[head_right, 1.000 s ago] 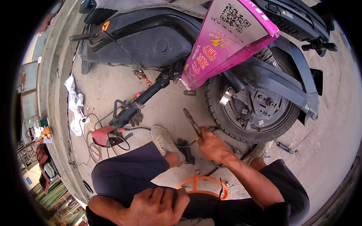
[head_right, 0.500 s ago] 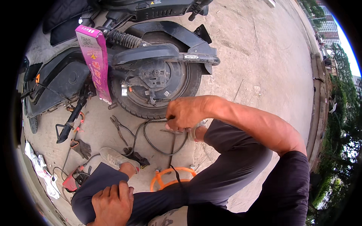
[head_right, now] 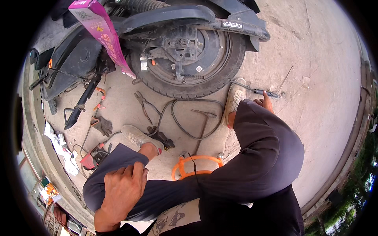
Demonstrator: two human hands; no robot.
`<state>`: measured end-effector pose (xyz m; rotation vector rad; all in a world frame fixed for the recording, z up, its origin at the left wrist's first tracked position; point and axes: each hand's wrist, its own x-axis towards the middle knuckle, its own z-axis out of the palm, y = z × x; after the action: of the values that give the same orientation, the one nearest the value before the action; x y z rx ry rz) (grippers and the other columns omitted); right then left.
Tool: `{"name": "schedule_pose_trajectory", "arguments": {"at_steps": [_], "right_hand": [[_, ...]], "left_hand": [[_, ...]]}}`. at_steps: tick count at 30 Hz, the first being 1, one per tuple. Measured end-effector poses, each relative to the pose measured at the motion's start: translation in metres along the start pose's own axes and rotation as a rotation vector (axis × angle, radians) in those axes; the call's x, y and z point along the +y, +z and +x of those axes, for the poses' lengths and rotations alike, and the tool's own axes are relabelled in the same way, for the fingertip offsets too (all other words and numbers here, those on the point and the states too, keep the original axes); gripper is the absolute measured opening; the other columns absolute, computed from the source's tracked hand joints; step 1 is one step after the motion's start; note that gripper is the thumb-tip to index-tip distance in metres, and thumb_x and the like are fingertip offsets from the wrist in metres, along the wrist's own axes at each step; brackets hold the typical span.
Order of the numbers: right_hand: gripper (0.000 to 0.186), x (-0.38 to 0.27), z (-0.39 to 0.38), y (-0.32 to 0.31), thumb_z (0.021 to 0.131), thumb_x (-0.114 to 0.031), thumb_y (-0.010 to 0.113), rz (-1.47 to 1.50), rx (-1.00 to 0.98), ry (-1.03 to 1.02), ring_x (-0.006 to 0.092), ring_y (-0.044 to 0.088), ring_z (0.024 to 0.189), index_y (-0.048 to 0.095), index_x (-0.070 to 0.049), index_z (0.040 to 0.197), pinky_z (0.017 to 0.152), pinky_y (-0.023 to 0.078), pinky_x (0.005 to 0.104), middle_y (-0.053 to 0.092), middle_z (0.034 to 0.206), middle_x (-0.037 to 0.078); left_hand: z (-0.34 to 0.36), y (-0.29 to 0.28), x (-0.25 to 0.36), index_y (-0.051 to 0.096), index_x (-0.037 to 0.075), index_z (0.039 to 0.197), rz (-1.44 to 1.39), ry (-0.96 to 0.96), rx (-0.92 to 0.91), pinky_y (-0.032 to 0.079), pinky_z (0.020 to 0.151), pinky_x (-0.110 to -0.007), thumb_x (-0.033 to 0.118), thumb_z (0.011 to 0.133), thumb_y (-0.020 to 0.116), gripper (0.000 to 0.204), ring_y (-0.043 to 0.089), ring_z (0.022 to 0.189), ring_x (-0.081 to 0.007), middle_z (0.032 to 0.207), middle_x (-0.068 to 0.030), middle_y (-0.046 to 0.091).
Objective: The person welds a metal component on the rear wheel assembly of a scooter. They use a welding torch to apply heat and fuse the metal, creating bright sparks. The person adjusts the welding rod and torch position multiple times to ensure the weld is secure.
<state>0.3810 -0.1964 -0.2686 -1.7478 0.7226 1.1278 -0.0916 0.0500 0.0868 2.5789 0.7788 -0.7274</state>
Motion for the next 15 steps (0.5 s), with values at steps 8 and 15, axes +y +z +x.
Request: {"name": "schedule_pose_trajectory", "arguments": {"at_steps": [8, 15], "right_hand": [[0.04, -0.017, 0.058, 0.042, 0.102, -0.036, 0.064, 0.246, 0.19, 0.023, 0.0266, 0.065, 0.092, 0.052, -0.001, 0.117, 0.083, 0.059, 0.0408, 0.066, 0.103, 0.015], [0.027, -0.008, 0.05, 0.056, 0.105, -0.025, 0.057, 0.234, 0.134, 0.056, 0.0218, 0.059, 0.081, 0.052, 0.001, 0.104, 0.07, 0.054, 0.0354, 0.059, 0.091, 0.012]], "left_hand": [[0.005, 0.018, 0.006, 0.054, 0.007, 0.087, -0.086, -0.058, -0.05, 0.046, 0.052, -0.039, 0.019, 0.093, 0.07, 0.021, 0.062, 0.058, -0.0239, 0.066, -0.0071, 0.059], [-0.018, 0.045, 0.016, 0.05, 0.009, 0.081, 0.0, -0.154, 0.024, 0.046, 0.047, -0.033, 0.019, 0.09, 0.072, 0.026, 0.057, 0.051, -0.0183, 0.059, -0.0026, 0.05]]}}
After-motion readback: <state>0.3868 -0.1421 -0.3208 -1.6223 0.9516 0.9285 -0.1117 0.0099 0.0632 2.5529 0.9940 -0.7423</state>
